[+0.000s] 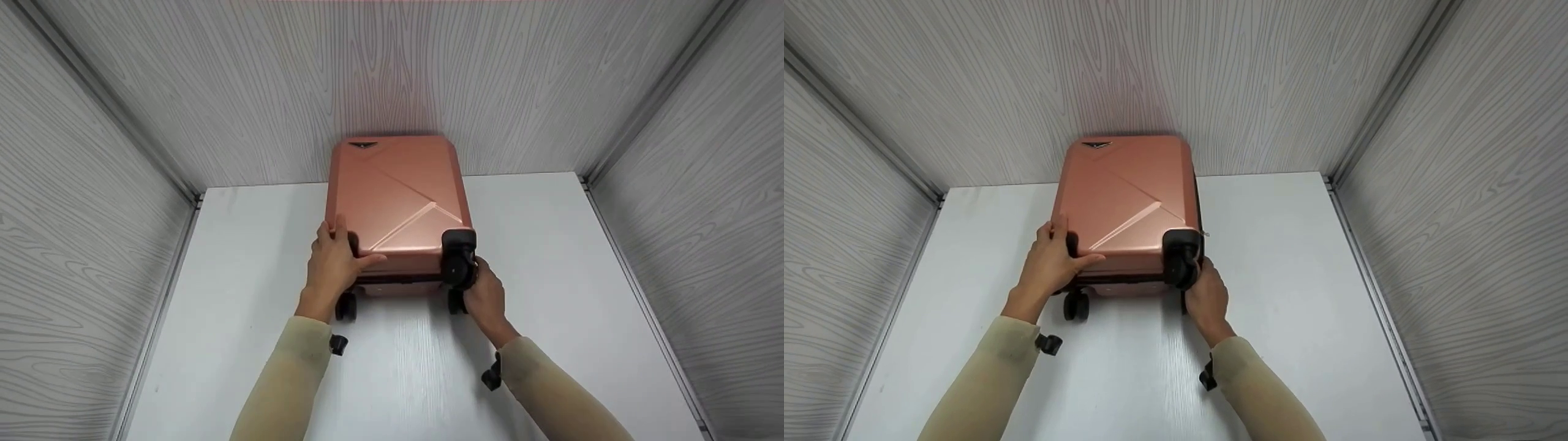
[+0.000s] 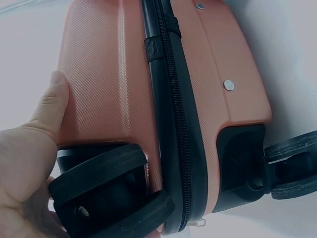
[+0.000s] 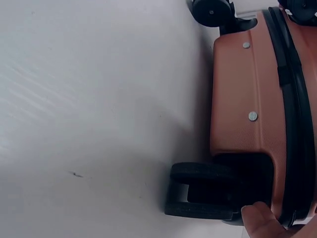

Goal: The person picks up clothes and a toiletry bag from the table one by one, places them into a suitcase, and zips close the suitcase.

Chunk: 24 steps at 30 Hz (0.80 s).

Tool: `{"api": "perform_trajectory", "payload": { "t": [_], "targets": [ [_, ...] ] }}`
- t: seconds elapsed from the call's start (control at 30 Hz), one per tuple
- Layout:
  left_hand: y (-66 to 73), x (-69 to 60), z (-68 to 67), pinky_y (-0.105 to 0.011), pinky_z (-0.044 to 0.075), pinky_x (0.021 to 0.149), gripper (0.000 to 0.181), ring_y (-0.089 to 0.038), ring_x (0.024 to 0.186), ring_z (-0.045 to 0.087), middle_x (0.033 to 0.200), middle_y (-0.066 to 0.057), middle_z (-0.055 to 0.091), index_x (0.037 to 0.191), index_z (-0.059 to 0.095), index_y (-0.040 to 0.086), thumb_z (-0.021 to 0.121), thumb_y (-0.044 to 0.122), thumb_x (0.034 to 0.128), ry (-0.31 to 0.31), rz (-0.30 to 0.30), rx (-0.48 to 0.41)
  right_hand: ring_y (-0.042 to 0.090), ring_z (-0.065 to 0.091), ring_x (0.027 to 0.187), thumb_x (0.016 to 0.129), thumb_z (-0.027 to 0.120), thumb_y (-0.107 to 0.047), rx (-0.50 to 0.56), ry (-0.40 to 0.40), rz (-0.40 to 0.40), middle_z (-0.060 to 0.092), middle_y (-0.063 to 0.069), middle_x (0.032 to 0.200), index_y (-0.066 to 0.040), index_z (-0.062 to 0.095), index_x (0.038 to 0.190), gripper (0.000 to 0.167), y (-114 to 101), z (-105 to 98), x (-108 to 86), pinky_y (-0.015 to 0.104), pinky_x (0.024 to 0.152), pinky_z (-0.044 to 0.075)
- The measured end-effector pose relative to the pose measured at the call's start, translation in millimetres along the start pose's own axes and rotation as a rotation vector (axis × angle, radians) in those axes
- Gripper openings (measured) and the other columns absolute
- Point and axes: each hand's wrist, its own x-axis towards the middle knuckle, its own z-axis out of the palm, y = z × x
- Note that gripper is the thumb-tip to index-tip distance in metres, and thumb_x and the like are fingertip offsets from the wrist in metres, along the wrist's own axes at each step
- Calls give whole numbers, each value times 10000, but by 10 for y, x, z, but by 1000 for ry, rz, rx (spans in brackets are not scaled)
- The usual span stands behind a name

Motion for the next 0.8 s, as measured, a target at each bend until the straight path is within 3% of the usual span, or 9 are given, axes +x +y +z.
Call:
{"api": "perform_trajectory", "payload": {
  "t": [0.13, 0.27, 0.37, 0.47, 0.57, 0.8],
  "targets": [
    [-10, -11, -5, -673, 462, 1077, 1268, -560, 1474, 366, 1690, -325, 162, 1704, 123, 158, 739, 778, 787, 10, 2, 7, 414, 723, 990, 1091, 501, -273, 37, -26, 82, 740, 252, 1106, 34, 594, 1327, 398, -5, 16, -52, 552, 843, 545],
    [-33, -19, -9, -684, 445, 1090, 1285, -555, 1487, 349, 1702, -312, 145, 1708, 109, 167, 738, 788, 775, 0, -10, 0, 330, 724, 818, 1128, 420, -382, 181, -84, 196, 745, 220, 987, -40, 568, 1193, 379, 14, 42, -101, 402, 674, 541],
    [-45, -19, -5, -688, 446, 1085, 1281, -557, 1484, 351, 1703, -308, 144, 1705, 117, 171, 738, 791, 772, 3, -9, -7, 355, 738, 791, 1135, 410, -405, 282, -108, 237, 742, 213, 942, -60, 574, 1114, 383, 21, 68, -128, 329, 601, 530],
    [-46, -16, 4, -686, 449, 1084, 1269, -556, 1479, 357, 1698, -309, 153, 1701, 130, 174, 742, 787, 773, 10, -5, -13, 375, 740, 823, 1122, 449, -322, 301, -118, 231, 742, 184, 934, -56, 632, 1062, 329, 17, 97, -148, 307, 614, 531],
    [-41, -8, 10, -687, 448, 1084, 1266, -557, 1478, 357, 1695, -314, 157, 1699, 132, 165, 745, 781, 779, 11, 3, -15, 322, 702, 813, 1067, 510, -226, 253, -122, 203, 741, 181, 941, -50, 672, 1020, 243, 13, 114, -157, 346, 666, 529],
    [-40, -3, 22, -702, 453, 1066, 1262, -567, 1469, 360, 1692, -317, 165, 1697, 138, 152, 744, 781, 786, 19, 14, -15, 285, 652, 914, 977, 643, -265, 140, -60, 146, 752, 145, 1001, -77, 694, 966, 195, 85, 72, -63, 495, 863, 530]
  ]
}}
